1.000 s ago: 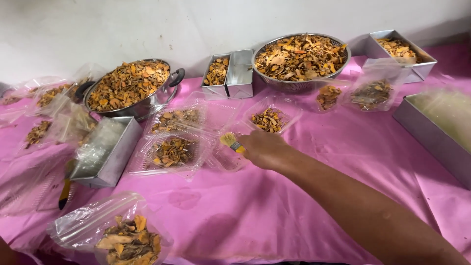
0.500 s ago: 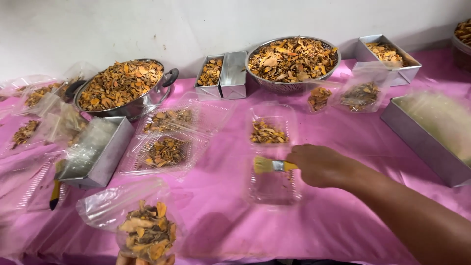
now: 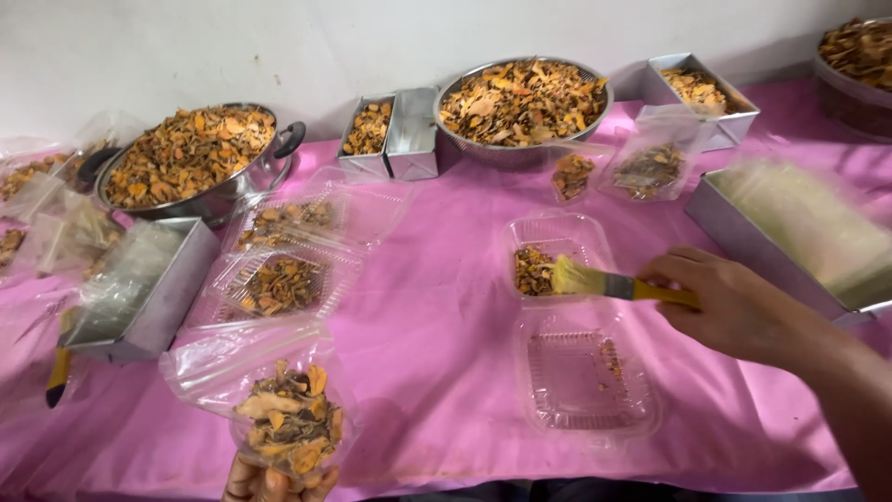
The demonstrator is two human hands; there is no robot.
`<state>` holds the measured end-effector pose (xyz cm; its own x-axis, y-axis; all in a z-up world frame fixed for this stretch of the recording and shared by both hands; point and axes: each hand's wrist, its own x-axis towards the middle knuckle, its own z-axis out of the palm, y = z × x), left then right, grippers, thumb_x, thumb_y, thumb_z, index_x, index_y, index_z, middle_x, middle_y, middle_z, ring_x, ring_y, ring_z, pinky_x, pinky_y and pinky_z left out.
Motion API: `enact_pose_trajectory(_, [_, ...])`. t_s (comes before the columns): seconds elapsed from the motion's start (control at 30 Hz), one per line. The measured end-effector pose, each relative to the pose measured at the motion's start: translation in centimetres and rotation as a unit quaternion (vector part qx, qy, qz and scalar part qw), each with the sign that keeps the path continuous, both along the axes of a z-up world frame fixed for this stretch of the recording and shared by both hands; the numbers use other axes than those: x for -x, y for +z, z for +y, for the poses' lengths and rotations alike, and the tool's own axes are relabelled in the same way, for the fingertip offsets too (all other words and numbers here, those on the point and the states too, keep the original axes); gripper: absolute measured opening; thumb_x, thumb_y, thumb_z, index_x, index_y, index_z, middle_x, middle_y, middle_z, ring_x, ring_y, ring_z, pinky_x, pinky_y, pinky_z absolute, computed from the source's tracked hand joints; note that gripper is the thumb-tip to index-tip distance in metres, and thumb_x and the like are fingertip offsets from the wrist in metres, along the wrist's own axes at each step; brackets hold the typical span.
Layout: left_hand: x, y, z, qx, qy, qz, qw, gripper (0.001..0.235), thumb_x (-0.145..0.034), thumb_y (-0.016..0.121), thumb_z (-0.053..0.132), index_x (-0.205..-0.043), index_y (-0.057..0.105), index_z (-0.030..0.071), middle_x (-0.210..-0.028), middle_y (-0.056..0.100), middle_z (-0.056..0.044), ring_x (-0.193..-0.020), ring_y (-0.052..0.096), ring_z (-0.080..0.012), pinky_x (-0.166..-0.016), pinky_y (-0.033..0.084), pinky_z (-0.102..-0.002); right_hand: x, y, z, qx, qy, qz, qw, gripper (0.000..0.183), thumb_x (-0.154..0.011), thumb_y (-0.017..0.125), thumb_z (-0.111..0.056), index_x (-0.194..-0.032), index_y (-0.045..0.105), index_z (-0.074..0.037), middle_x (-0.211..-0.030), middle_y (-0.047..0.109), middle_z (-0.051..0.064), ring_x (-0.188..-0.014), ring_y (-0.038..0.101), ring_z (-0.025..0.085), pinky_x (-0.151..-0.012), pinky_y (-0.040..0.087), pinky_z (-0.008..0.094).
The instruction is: Manually filling small plastic bags with dried herbs and using a brush to arrange herbs into plastic trays.
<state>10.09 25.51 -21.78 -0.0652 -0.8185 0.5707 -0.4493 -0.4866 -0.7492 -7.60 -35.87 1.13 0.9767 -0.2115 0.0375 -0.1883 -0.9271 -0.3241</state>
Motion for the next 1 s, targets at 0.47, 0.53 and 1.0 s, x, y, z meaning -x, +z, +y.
enact_pose_trajectory(0.47, [3.1,4.1,-9.5,0.457,-0.418,0.785,-0.012,0.022,-0.093,0.064,-0.001,-0.111,0.07,0.011,-0.092,0.078,-0.027,-0.089,0.078,-0.0383,-0.092,0.059,-0.061,0.5,-6.9,2.7,0.088,0.088,0.003,0.992,0.025,-0.094,0.059,-0.048,-0.109,0.075,-0.035,-0.114,0.072,-0.018,-0.101,0.072,0.01,-0.099,0.049,0.054])
enact_pose_trajectory(0.53, [3.5,5.4,-11.2,0.439,-0.433,0.787,-0.018,0.021,-0.093,0.064,-0.002,-0.11,0.068,0.01,-0.091,0.078,-0.026,-0.089,0.078,-0.0363,-0.093,0.059,-0.06,1.6,-6.8,4.9,0.036,0.123,-0.031,0.991,0.025,-0.095,0.061,-0.042,-0.106,0.077,-0.027,-0.11,0.073,-0.01,-0.098,0.071,0.014,-0.095,0.052,0.047])
enact_pose_trajectory(1.0, [8.3,15.6,-20.9,0.372,-0.42,0.825,-0.063,0.014,-0.092,0.063,-0.01,-0.103,0.063,-0.001,-0.091,0.074,-0.023,-0.086,0.077,-0.0352,-0.082,0.065,-0.042,4.1,5.1,7.9,-0.332,-0.108,-0.167,0.922,0.04,-0.083,0.075,-0.022,-0.121,0.086,-0.016,-0.1,0.083,0.0,-0.051,0.041,0.015,-0.052,0.038,0.028])
